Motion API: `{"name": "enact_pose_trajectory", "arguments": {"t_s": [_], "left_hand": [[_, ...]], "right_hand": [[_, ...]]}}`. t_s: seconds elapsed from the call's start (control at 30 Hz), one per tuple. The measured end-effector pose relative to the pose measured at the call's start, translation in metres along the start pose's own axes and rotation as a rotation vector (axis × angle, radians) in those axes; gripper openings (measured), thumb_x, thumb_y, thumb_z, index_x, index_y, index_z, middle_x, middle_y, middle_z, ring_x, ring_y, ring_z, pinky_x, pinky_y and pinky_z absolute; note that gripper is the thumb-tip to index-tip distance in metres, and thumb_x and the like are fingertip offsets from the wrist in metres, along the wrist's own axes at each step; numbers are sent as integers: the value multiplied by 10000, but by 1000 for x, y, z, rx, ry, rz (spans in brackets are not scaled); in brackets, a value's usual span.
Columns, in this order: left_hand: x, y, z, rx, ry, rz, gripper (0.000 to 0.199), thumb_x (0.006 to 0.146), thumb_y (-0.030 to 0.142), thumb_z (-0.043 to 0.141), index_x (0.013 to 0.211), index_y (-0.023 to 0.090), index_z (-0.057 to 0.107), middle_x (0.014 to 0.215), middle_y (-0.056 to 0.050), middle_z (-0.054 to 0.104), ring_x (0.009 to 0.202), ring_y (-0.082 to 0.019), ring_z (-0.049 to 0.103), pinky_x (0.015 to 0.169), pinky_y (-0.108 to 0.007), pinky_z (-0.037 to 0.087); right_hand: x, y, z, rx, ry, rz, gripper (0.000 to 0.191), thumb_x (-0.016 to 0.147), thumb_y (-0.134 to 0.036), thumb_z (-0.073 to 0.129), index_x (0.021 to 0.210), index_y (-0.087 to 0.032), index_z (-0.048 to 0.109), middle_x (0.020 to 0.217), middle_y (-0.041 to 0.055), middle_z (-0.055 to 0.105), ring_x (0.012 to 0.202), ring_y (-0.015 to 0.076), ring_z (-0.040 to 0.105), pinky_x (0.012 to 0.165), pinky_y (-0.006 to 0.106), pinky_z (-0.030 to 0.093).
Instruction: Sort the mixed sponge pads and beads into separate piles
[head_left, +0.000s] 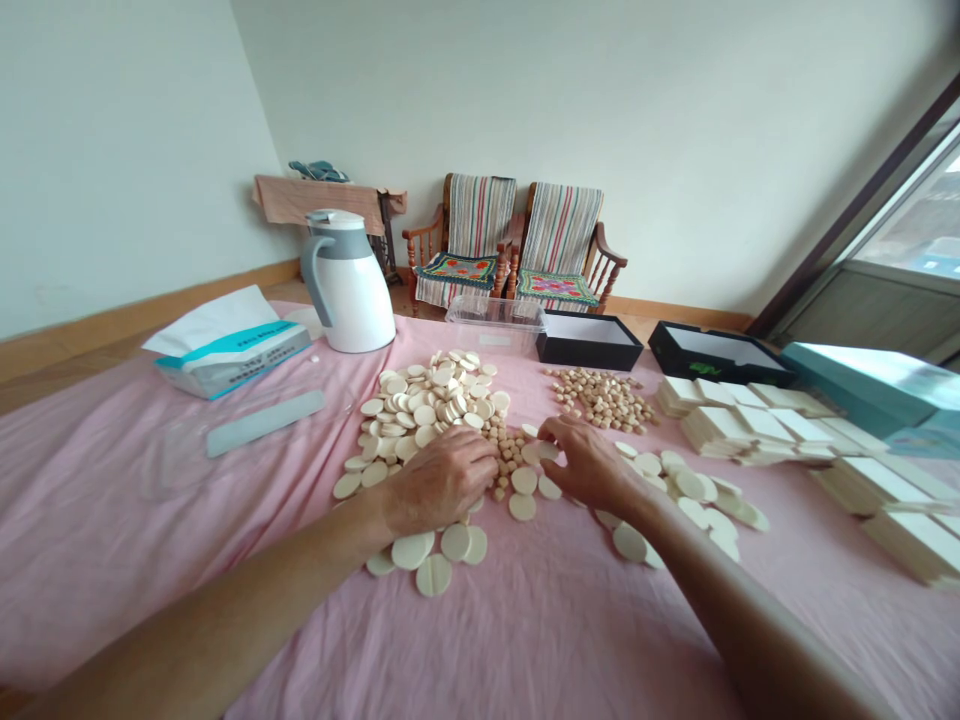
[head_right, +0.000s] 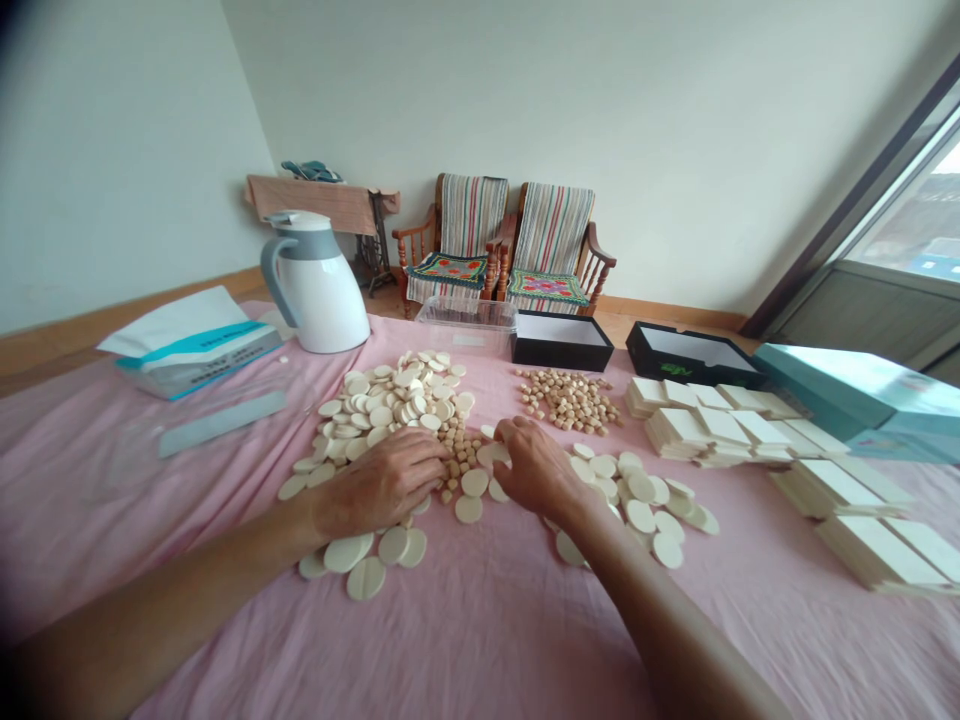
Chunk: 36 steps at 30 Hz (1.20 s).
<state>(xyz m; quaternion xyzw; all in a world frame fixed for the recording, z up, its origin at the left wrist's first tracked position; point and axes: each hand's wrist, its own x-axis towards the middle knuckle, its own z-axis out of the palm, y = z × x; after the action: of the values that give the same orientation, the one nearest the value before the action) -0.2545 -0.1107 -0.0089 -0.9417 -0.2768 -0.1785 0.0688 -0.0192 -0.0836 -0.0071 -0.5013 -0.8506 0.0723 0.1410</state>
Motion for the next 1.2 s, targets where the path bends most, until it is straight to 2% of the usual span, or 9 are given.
{"name": "enact_pose_trajectory", "arguments": {"t_s": [0.13,0.27,0.37,0.5,0.63,0.77,1.0,1.13,1.2], "left_hand": [[0,0,1,-6,5,12,125,903,121,505,856,140,619,939,-69,639,927,-186,576,925,-361,437],[-1,-1,3,-13,-2,18,126,903,117,503,901,143,626,930,-67,642,922,-188,580,921,-367,440],[-2,-2,4,-5,-2,19,131,902,115,499,916,139,627,934,-72,644,936,-194,583,927,-372,440],[-2,-1,4,7,-6,8,124,898,121,502,863,141,618,944,-74,640,948,-196,581,926,-371,442],[0,0,3,11,-22,0,136,902,126,498,816,141,602,934,-69,631,924,-189,573,921,-366,443],[0,0,2,13,-14,-3,136,903,123,493,817,142,597,925,-69,625,926,-189,566,937,-368,433],[0,0,2,14,-9,1,137,900,115,489,835,151,603,926,-67,624,927,-190,567,928,-372,435],[0,0,2,2,-6,2,130,895,112,501,826,150,605,924,-64,625,917,-185,567,920,-367,438],[0,0,2,0,-3,3,130,897,113,500,834,148,609,916,-64,626,916,-186,569,917,-368,440]], "right_hand": [[-11,18,-31,-97,-76,109,223,726,-120,534,934,-142,613,934,111,641,853,223,582,739,311,407],[-21,28,-54,-201,-175,167,253,702,-130,584,944,-148,653,988,131,661,965,287,581,854,391,397],[-17,20,-44,-94,-118,124,243,731,-149,590,967,-154,649,999,117,664,955,260,592,845,369,418],[-4,3,-3,102,-26,-63,253,778,-152,575,1027,-163,613,994,96,650,919,208,596,813,316,438],[4,-5,24,127,42,-89,208,800,-164,572,1007,-154,588,965,103,632,936,217,583,833,324,432],[4,-6,23,106,44,-78,183,808,-143,534,987,-148,572,956,105,625,923,213,577,824,317,429],[-2,-9,11,86,-9,-106,280,743,-65,527,1005,-154,568,960,94,624,916,205,567,811,301,412],[0,-11,15,79,3,-77,268,750,-82,532,1005,-156,571,958,92,611,899,199,561,792,294,407],[1,-11,11,62,9,-63,271,744,-95,532,1004,-152,583,948,90,604,878,195,562,779,290,408]]}}
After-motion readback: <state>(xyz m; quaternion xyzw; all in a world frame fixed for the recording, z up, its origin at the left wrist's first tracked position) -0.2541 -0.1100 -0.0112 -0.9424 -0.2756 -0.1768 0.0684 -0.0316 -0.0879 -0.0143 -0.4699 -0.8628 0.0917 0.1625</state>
